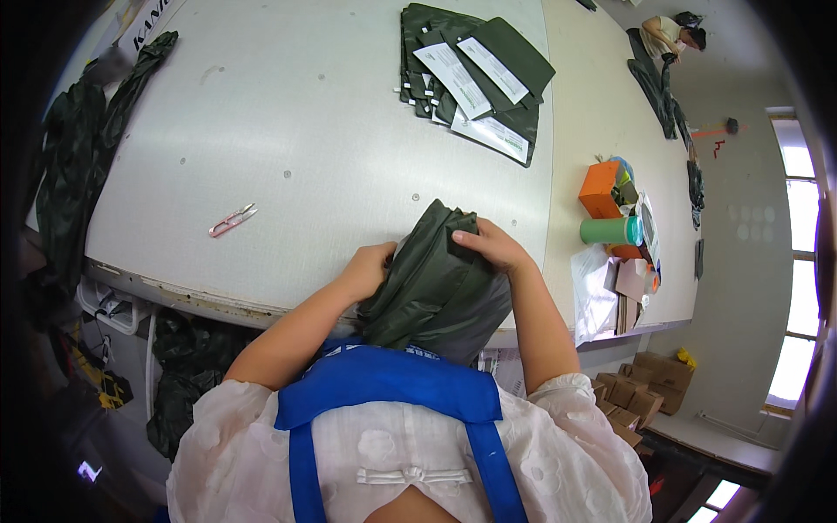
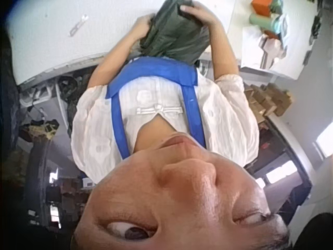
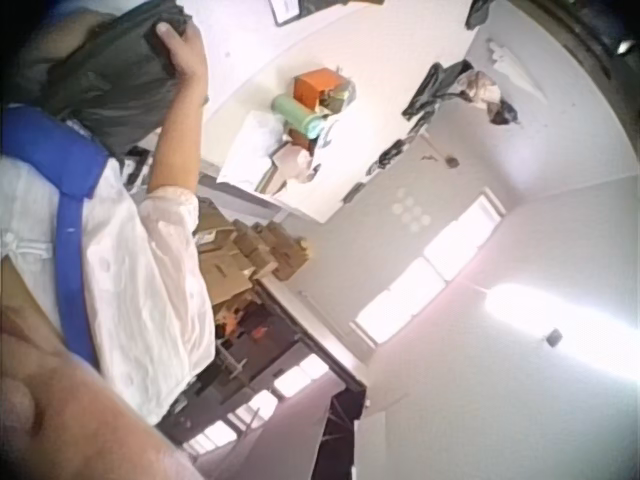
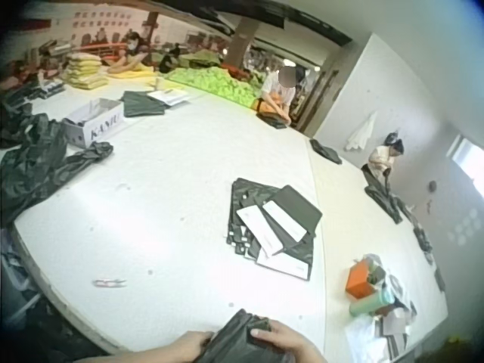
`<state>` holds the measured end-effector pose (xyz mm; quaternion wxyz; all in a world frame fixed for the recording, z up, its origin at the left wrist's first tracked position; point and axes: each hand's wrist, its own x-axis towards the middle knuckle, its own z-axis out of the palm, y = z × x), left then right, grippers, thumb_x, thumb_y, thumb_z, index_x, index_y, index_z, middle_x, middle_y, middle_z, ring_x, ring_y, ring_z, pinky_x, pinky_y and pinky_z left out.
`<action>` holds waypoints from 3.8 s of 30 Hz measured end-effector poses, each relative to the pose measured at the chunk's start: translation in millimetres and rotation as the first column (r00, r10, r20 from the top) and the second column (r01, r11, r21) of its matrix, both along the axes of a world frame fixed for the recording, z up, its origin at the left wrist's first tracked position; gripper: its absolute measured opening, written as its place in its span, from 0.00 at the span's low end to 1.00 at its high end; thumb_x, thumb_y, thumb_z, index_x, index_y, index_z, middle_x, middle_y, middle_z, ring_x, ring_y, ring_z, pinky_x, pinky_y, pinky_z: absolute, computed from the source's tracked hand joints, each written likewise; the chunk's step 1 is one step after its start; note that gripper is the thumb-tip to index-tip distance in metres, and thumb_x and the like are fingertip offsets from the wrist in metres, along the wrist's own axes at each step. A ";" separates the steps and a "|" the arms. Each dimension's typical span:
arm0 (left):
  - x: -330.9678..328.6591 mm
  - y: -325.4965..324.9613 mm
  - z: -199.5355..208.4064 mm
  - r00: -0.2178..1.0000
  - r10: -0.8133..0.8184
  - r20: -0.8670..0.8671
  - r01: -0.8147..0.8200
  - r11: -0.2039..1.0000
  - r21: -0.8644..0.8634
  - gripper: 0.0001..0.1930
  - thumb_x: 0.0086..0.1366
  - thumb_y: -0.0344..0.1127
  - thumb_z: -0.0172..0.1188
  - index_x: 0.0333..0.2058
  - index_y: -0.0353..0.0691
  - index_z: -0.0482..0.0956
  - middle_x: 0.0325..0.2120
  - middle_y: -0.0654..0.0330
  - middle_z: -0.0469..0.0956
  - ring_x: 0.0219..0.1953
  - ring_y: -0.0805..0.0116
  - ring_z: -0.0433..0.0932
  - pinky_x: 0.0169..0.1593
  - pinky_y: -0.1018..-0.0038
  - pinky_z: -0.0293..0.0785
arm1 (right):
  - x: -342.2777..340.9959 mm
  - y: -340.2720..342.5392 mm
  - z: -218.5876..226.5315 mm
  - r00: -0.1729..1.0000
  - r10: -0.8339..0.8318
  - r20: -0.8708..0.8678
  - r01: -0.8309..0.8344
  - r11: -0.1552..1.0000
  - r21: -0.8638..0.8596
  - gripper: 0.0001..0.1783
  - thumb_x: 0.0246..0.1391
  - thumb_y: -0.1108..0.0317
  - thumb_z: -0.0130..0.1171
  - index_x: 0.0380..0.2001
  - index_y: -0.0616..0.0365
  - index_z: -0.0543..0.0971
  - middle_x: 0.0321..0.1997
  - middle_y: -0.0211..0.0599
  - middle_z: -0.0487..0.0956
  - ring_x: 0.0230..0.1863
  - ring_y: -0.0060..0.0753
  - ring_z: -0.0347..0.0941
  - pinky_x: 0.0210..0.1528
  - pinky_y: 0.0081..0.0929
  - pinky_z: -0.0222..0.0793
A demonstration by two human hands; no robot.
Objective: The person folds a large green fabric item on a white table, aligning edges and smoothing the material. They use a small pink tool to cut a tag or thread, then fold the item into a compact rectangle and place it into a clear plastic bag. The person repeats the process with a second green fabric item.
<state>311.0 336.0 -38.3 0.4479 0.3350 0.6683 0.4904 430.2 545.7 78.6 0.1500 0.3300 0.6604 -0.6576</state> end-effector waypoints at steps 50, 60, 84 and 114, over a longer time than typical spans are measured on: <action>-26.1 -12.2 56.6 0.657 0.171 -0.734 -0.125 0.985 0.119 0.07 0.56 0.29 0.60 0.32 0.40 0.71 0.22 0.55 0.71 0.27 0.51 0.75 0.30 0.61 0.72 | -57.5 -48.5 -59.4 0.991 -0.130 0.009 0.070 0.594 0.802 0.27 0.41 0.71 0.67 0.42 0.58 0.63 0.35 0.46 0.78 0.37 0.52 0.76 0.39 0.37 0.71; -42.5 6.6 34.1 0.922 0.264 -0.283 -0.314 0.938 -0.149 0.09 0.62 0.31 0.56 0.39 0.34 0.73 0.33 0.47 0.80 0.36 0.53 0.79 0.40 0.66 0.73 | 31.2 -142.5 -12.7 0.790 0.513 -0.337 0.107 0.425 0.899 0.41 0.34 0.53 0.74 0.55 0.43 0.69 0.64 0.50 0.61 0.65 0.63 0.53 0.63 0.57 0.50; -13.0 -28.9 65.7 0.908 0.155 0.389 -0.082 0.977 -0.199 0.05 0.58 0.25 0.54 0.33 0.31 0.69 0.23 0.54 0.76 0.21 0.68 0.79 0.23 0.75 0.77 | -5.4 -106.1 -7.1 0.845 0.530 0.067 -0.289 0.348 0.892 0.25 0.26 0.70 0.70 0.36 0.43 0.80 0.42 0.31 0.71 0.47 0.38 0.68 0.43 0.35 0.63; -24.7 -33.8 75.0 0.794 -0.311 -0.523 0.137 0.929 -0.344 0.09 0.57 0.31 0.52 0.32 0.39 0.81 0.28 0.47 0.77 0.35 0.48 0.77 0.39 0.57 0.74 | -19.6 -78.4 -41.1 0.967 0.024 -0.253 0.078 0.920 0.384 0.15 0.35 0.76 0.62 0.33 0.59 0.80 0.36 0.36 0.79 0.41 0.33 0.75 0.48 0.26 0.68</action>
